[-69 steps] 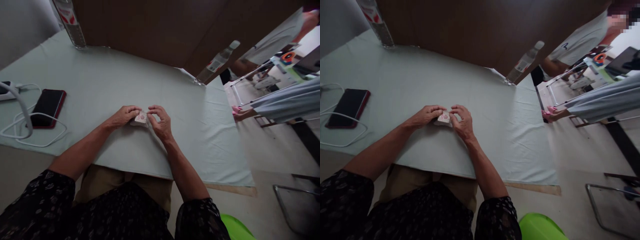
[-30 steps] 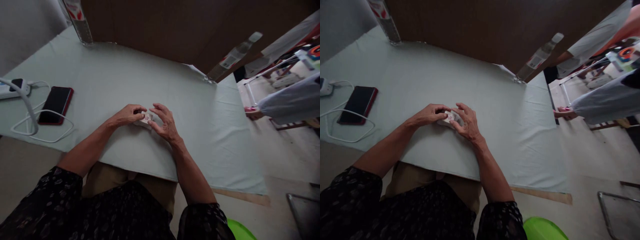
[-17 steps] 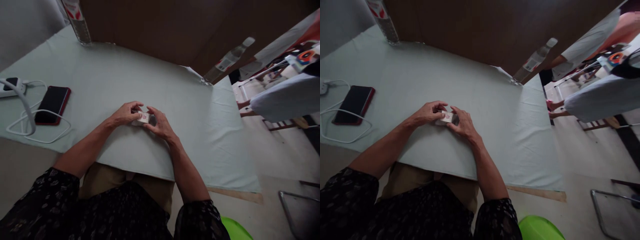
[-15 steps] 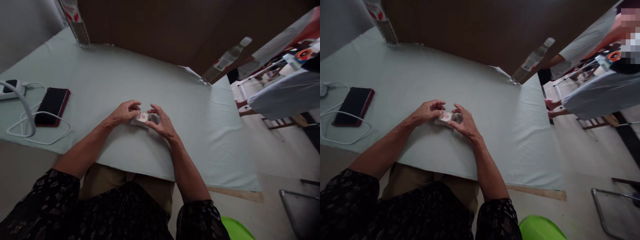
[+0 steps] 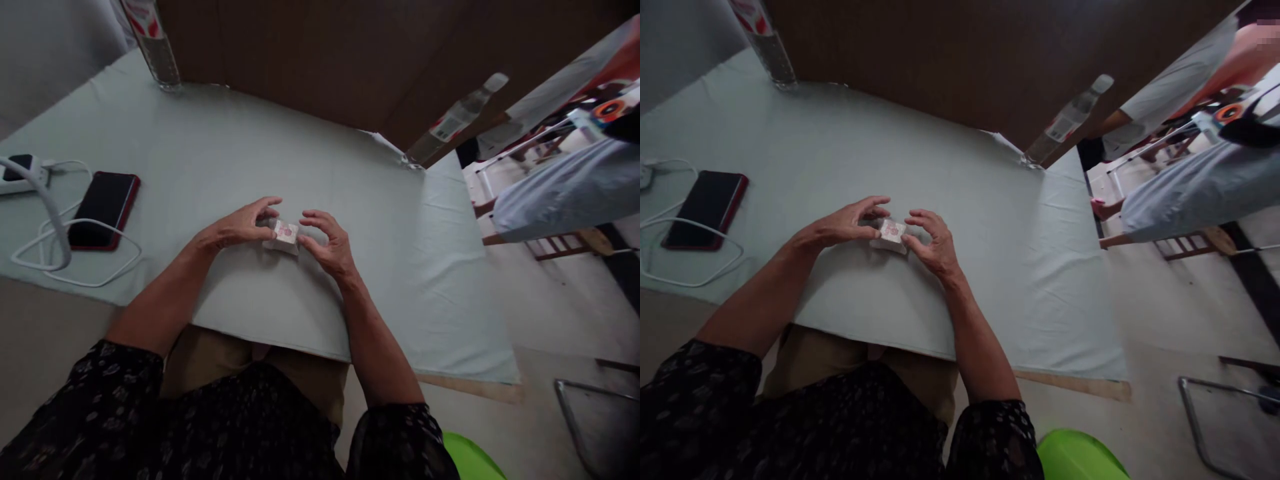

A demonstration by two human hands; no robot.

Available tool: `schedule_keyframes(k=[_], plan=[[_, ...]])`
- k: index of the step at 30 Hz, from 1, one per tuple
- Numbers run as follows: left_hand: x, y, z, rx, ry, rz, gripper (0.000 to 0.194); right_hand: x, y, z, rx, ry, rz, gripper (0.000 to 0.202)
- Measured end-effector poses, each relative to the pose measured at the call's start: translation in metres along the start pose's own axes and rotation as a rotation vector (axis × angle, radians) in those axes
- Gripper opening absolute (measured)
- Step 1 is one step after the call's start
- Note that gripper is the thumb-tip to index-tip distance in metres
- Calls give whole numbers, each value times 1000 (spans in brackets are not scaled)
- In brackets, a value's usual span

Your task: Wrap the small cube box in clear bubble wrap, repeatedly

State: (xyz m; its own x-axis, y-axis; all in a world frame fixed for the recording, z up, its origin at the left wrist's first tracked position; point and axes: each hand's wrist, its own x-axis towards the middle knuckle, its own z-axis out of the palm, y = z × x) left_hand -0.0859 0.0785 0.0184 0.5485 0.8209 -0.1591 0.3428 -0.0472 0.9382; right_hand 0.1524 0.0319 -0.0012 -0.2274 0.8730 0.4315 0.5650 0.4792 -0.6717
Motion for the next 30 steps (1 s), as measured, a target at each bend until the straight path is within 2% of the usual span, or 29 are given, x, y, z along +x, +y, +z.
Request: schedule_keyframes(k=[4, 11, 16, 20, 25, 30], plan=[[1, -1, 5, 45, -24, 45, 97, 4, -6, 10, -146, -28, -86, 26], [2, 0, 11, 89, -7, 90, 88, 16, -11, 23, -399, -29, -173, 17], [3, 4, 17, 96, 0, 138, 89, 37, -8, 24, -386, 39, -115, 23], [5, 1, 20, 63, 31, 146, 94, 52, -9, 9, -318, 70, -63, 25], [6, -6, 20, -5, 28, 129, 98, 40, -15, -10, -266, -169, -157, 16], [7, -10, 21, -69, 13, 125, 98, 25, -22, -1, -489, -248, -234, 16]])
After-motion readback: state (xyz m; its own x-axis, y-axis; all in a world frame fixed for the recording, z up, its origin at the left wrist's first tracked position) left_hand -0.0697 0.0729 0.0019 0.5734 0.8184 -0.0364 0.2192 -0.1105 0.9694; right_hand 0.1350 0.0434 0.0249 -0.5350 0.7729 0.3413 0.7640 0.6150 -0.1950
